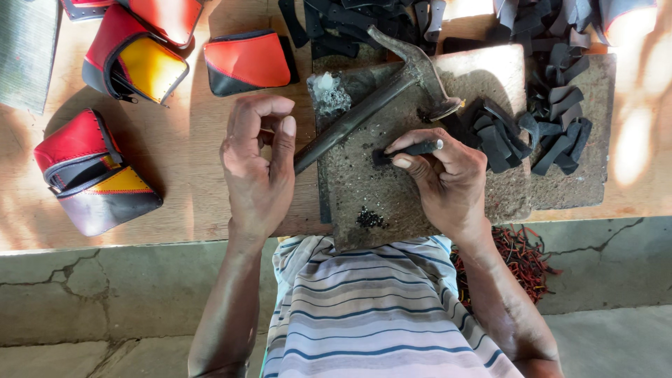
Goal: The person repeatedly hammers small metal rivets into black rubber pieces on a wooden workbench. They pick up each rivet, position it on the rubber, and strike it with a hammer to secure it in place.
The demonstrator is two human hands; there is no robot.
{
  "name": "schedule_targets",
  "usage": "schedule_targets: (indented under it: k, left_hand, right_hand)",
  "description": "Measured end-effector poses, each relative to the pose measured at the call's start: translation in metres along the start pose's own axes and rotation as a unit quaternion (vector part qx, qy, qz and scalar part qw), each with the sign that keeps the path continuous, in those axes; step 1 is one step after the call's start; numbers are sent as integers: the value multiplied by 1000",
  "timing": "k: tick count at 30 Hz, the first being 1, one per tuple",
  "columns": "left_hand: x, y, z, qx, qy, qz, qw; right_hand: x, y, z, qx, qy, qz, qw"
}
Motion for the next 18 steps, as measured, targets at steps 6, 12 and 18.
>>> schedule_targets:
  k: [6, 12, 18]
  left_hand:
    - [0, -4, -4, 13, 2, -6, 1000]
    - [0, -5, -10, 41, 6, 17, 999]
    - [-5, -6, -14, 72, -13, 4, 997]
  right_hand:
    - [2, -2, -1, 4, 25, -8, 1000]
    - [1, -3, -1, 1, 24, -16, 1000]
    - [2, -3, 0, -7, 36, -15, 999]
Point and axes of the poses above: each hand's wrist, its own y-axis away from the middle knuckle, its own z-axis out of the back of the hand, x = y × z, the point moved 5 cm from there along -y, towards the middle knuckle, and after that the axes turned 9 degrees about z, right-handed, at the moved point
